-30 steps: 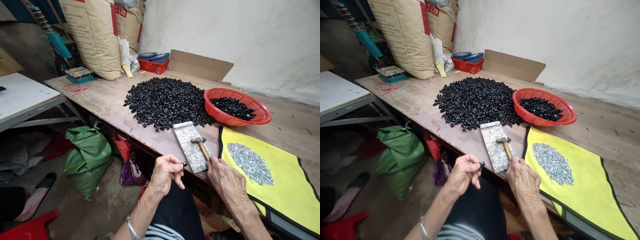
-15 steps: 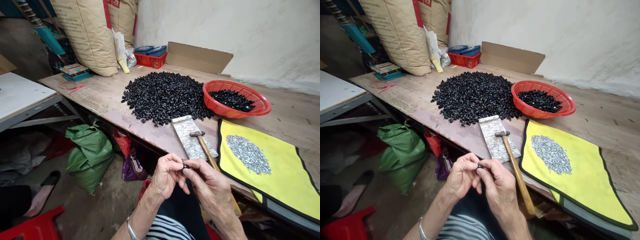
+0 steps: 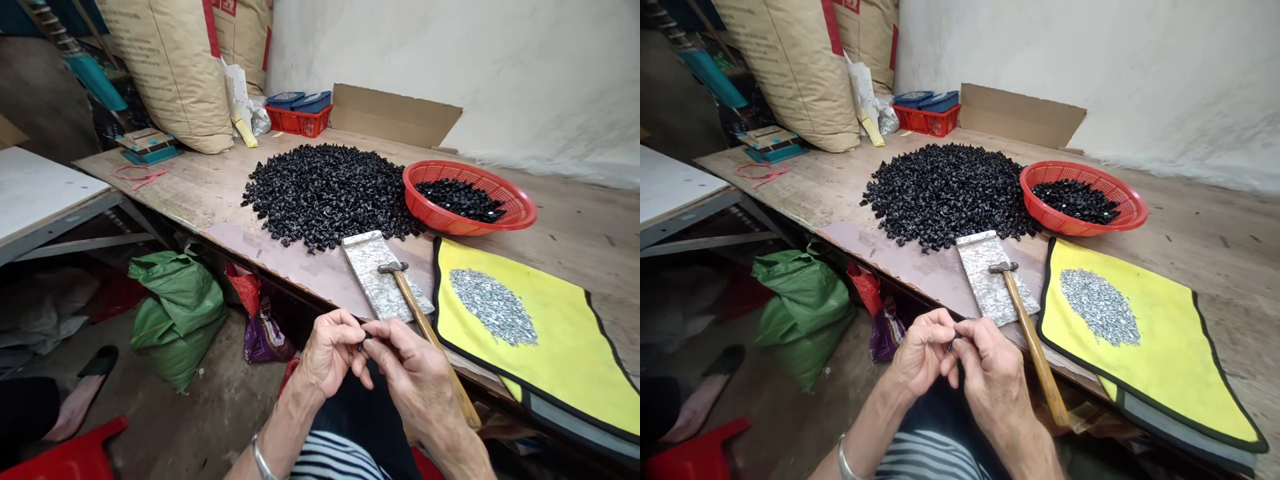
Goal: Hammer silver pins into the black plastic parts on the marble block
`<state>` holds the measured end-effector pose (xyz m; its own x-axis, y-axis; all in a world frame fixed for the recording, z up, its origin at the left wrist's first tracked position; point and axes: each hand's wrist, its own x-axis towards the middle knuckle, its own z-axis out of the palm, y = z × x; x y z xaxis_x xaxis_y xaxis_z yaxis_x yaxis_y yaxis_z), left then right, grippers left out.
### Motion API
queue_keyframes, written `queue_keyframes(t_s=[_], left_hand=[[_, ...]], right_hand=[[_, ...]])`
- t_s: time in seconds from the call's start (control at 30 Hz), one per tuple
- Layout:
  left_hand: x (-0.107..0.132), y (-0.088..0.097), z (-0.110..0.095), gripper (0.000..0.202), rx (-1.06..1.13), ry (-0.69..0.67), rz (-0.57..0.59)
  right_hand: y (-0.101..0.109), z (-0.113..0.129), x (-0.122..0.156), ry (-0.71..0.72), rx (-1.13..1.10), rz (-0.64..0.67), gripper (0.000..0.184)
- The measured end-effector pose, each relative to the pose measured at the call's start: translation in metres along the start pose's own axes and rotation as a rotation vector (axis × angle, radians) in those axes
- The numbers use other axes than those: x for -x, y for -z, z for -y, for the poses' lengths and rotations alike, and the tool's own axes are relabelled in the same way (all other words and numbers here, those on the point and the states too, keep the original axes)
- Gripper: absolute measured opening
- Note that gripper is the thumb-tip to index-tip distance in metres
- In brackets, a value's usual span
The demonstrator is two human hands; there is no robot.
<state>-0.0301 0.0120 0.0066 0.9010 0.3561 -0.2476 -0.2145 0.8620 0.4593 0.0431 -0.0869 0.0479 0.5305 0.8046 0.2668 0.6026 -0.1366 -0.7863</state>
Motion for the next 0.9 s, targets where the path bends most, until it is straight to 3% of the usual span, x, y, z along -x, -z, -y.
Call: queue_keyframes(t_s=[0.13, 0.5, 0.6, 0.67, 0.73, 0.8, 0.83, 0.9], left_hand=[[0.003, 0.003, 0.0, 0.009, -0.019, 0.016, -0.032], [0.015, 0.023, 0.03, 0.013, -0.17, 0.138, -0.095], [0.015, 0.024, 0.032, 0.013, -0.186, 0.171, -0.096], [0.014, 0.021, 0.032, 0.014, -0.2, 0.178, -0.121], [0.013, 0.017, 0.033, 0.016, -0.232, 0.197, -0.159], [0.013, 0.013, 0.035, 0.014, -0.285, 0.242, -0.18], [0.013, 0.011, 0.036, 0.013, -0.32, 0.26, -0.187], [0.015, 0.009, 0.036, 0.011, -0.4, 0.256, -0.199]], right_hand=[[-0.001, 0.001, 0.003, 0.114, 0.009, 0.023, 0.019], [-0.003, -0.021, 0.034, -0.153, -0.028, 0.12, 0.012], [0.015, -0.028, 0.017, -0.324, -0.138, 0.194, 0.01], [0.046, -0.035, -0.015, -0.45, -0.193, 0.21, 0.006], [0.087, -0.043, -0.06, -0.461, -0.171, 0.07, 0.007], [0.124, -0.049, -0.103, -0.317, -0.05, -0.314, 0.016], [0.136, -0.051, -0.118, -0.279, -0.024, -0.469, 0.024], [0.142, -0.049, -0.129, -0.229, -0.054, -0.589, 0.032]])
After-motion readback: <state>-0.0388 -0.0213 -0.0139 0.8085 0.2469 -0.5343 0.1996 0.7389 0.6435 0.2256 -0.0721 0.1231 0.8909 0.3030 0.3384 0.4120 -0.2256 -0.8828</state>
